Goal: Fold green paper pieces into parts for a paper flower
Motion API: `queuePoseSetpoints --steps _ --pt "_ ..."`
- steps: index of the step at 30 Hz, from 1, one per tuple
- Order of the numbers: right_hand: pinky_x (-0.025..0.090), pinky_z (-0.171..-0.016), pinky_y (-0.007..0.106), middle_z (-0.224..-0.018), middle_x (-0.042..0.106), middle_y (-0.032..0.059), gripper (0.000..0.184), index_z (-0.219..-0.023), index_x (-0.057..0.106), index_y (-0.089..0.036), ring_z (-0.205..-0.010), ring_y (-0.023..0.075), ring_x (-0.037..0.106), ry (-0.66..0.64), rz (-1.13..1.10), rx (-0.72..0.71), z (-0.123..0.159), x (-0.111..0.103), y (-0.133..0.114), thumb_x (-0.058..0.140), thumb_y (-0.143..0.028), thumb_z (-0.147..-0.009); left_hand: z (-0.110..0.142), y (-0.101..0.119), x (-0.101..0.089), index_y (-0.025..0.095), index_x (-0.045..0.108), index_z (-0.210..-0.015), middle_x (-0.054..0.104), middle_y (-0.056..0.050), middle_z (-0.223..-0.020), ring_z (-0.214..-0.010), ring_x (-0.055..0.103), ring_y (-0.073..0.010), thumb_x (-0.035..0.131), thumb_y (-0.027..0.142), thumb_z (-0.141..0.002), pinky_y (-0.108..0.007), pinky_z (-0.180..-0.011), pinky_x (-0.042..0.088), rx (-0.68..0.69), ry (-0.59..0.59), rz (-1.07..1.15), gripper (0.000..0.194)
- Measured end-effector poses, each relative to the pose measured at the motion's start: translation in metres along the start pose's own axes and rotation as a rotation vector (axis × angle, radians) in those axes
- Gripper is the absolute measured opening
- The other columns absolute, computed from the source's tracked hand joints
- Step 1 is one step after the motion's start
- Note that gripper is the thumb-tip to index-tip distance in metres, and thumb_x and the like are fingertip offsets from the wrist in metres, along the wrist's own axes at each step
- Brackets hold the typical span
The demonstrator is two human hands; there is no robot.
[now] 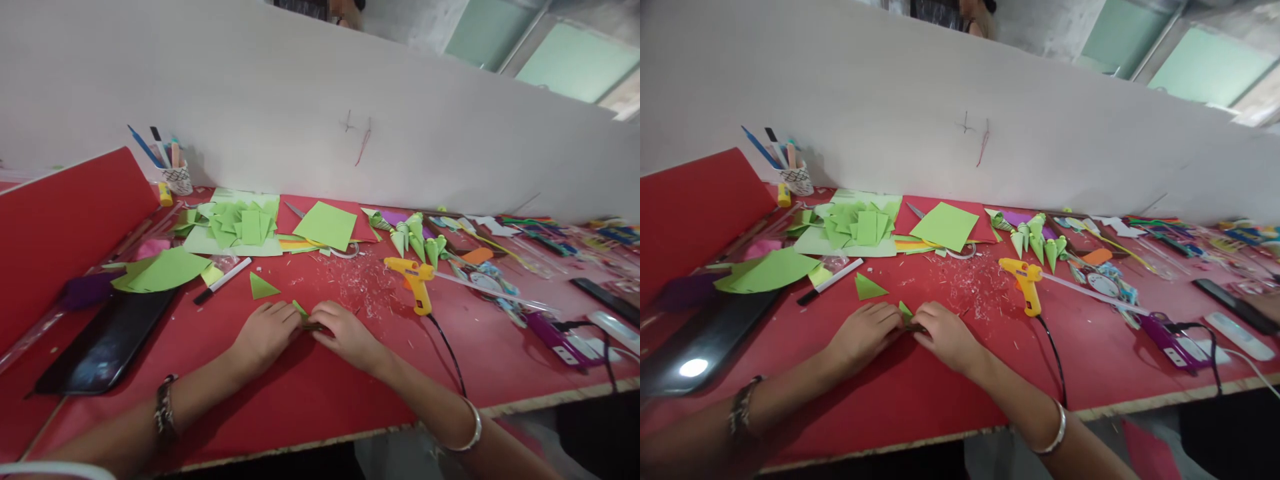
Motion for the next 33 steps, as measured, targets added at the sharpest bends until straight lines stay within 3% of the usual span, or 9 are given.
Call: queuePoseSetpoints --steps 5,13,19,27,33 --pt "0.041 -0.070 0.026 -0.081 0.055 0.0048 0.011 -0.082 0.056 -0.016 -0.078 0.0149 0.049 -0.010 0.073 0.008 0.001 -0.001 0.001 0.046 -0.019 -0.085 -0.002 -0.001 -0.004 0.017 0.055 -0.080 0.058 -0.001 -0.075 -0.068 0.052 -0.0139 0.044 0.017 -0.084 -0.024 -0.060 0.039 -0.080 -0.054 0.158 0.012" --pt "0.039 -0.068 0.024 -0.077 0.054 0.0038 0.020 -0.080 0.056 -0.016 -0.074 0.0135 0.048 0.006 0.055 0.001 -0.003 -0.001 0.003 0.040 -0.022 -0.088 -0.003 -0.007 0.000 0.018 0.058 -0.078 0.058 -0.002 -0.072 -0.067 0.051 -0.0135 0.039 0.018 -0.087 -0.025 -0.061 0.036 0.189 0.020 -0.036 0.021" --pt "0.038 -0.069 0.024 -0.080 0.053 0.0034 0.015 -0.079 0.056 -0.017 -0.077 0.0136 0.048 -0.003 0.036 0.029 -0.004 0.000 0.008 0.044 -0.020 -0.086 -0.008 -0.008 0.002 0.017 0.057 -0.075 0.059 0.000 -0.074 -0.068 0.051 -0.0122 0.049 0.024 -0.084 -0.022 -0.061 0.037 -0.042 -0.081 0.224 0.013" --pt "0.037 -0.072 0.027 -0.080 0.056 0.0032 0.011 -0.081 0.057 -0.018 -0.079 0.0145 0.047 0.057 -0.019 0.082 -0.004 -0.001 0.005 0.046 -0.019 -0.085 -0.010 -0.008 -0.007 0.019 0.058 -0.074 0.061 0.003 -0.074 -0.074 0.052 -0.0139 0.053 0.025 -0.081 -0.028 -0.067 0.032 -0.208 -0.107 0.303 0.011" --pt "0.036 -0.072 0.027 -0.081 0.057 0.0034 0.012 -0.083 0.057 -0.018 -0.079 0.0150 0.047 0.078 -0.002 0.095 -0.004 -0.001 0.005 0.047 -0.022 -0.085 -0.013 -0.016 -0.003 0.022 0.061 -0.070 0.062 0.004 -0.074 -0.081 0.051 -0.0165 0.058 0.033 -0.076 -0.031 -0.069 0.024 -0.373 -0.164 0.433 0.013"
Point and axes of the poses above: each hand's wrist, its own z-axis away from the middle knuckle, its own x-axis out of the palm, y = z × x, the point moved 3 cm from there along -z, towards the middle knuckle
